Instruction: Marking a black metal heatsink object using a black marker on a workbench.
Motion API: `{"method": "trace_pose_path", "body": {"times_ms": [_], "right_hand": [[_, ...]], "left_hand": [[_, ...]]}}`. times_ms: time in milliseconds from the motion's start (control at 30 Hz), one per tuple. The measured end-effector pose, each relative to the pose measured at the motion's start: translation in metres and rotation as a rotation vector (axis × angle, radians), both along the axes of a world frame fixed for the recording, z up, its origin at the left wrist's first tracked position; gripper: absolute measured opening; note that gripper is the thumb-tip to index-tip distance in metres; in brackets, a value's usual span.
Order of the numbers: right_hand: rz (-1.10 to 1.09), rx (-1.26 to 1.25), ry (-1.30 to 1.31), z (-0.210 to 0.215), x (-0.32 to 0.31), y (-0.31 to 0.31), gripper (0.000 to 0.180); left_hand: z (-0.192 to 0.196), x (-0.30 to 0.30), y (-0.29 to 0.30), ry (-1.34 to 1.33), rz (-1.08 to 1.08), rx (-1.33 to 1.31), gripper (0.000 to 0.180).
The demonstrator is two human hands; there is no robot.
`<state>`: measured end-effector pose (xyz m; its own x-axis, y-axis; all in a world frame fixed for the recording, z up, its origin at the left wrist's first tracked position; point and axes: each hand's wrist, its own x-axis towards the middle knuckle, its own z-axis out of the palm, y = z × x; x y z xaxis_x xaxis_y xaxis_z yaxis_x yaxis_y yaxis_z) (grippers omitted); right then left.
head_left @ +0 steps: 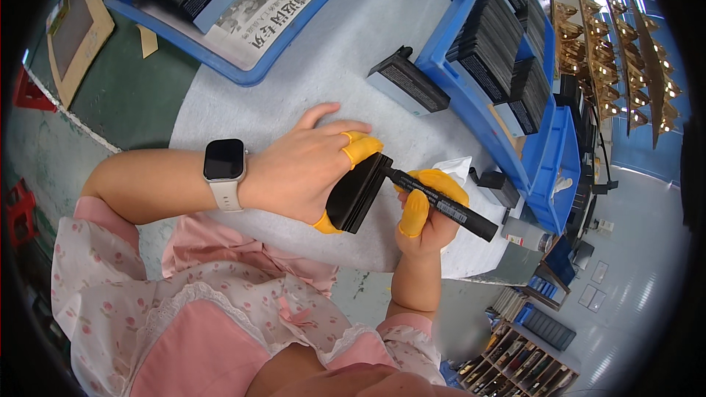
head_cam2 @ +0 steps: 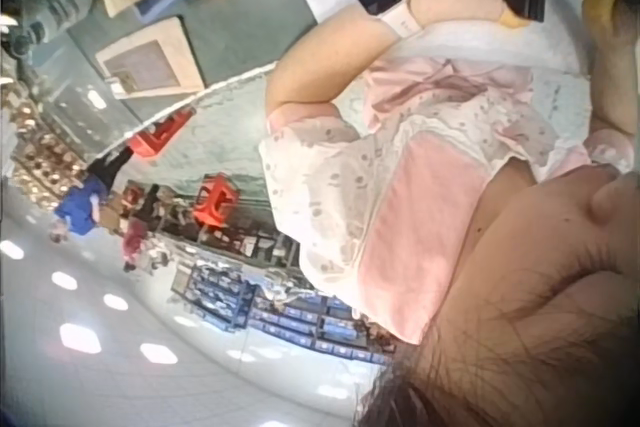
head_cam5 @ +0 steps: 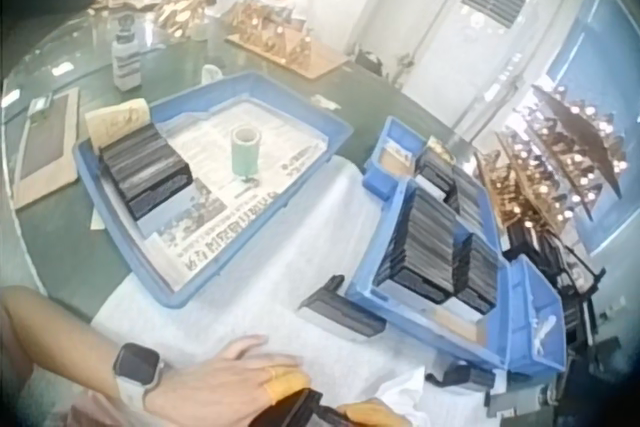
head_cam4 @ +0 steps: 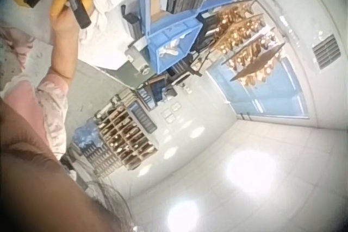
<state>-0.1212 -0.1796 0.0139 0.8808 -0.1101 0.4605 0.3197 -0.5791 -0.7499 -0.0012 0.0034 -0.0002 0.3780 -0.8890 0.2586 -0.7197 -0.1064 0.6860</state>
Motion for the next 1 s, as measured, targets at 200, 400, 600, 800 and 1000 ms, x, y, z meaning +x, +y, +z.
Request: {"method": "trace_pose_path", "body": {"times_ms": [200,400,600,800,1000], "right_hand": [[0.000,-0.022,0.005,0.000,-0.002,-0.001,0.031],[0.069,0.007,0.045,0.003,-0.007,-0.004,0.034],[0.043,0.046,-0.031,0.008,0.001,-0.001,0.031],[-0.030,0.124,-0.018,0.019,-0.008,0.012,0.030],[-0.149,0.070,0.098,0.026,-0.016,0.019,0.030]], "left_hand": [[0.000,0.000,0.000,0.009,-0.012,0.015,0.054],[-0.001,-0.001,-0.001,0.015,0.000,0.011,0.053],[-0.002,-0.001,0.000,0.007,-0.005,0.001,0.054],[-0.001,-0.001,0.000,0.018,0.004,-0.009,0.052],[0.000,-0.001,-0.002,0.028,-0.026,0.053,0.066]]}}
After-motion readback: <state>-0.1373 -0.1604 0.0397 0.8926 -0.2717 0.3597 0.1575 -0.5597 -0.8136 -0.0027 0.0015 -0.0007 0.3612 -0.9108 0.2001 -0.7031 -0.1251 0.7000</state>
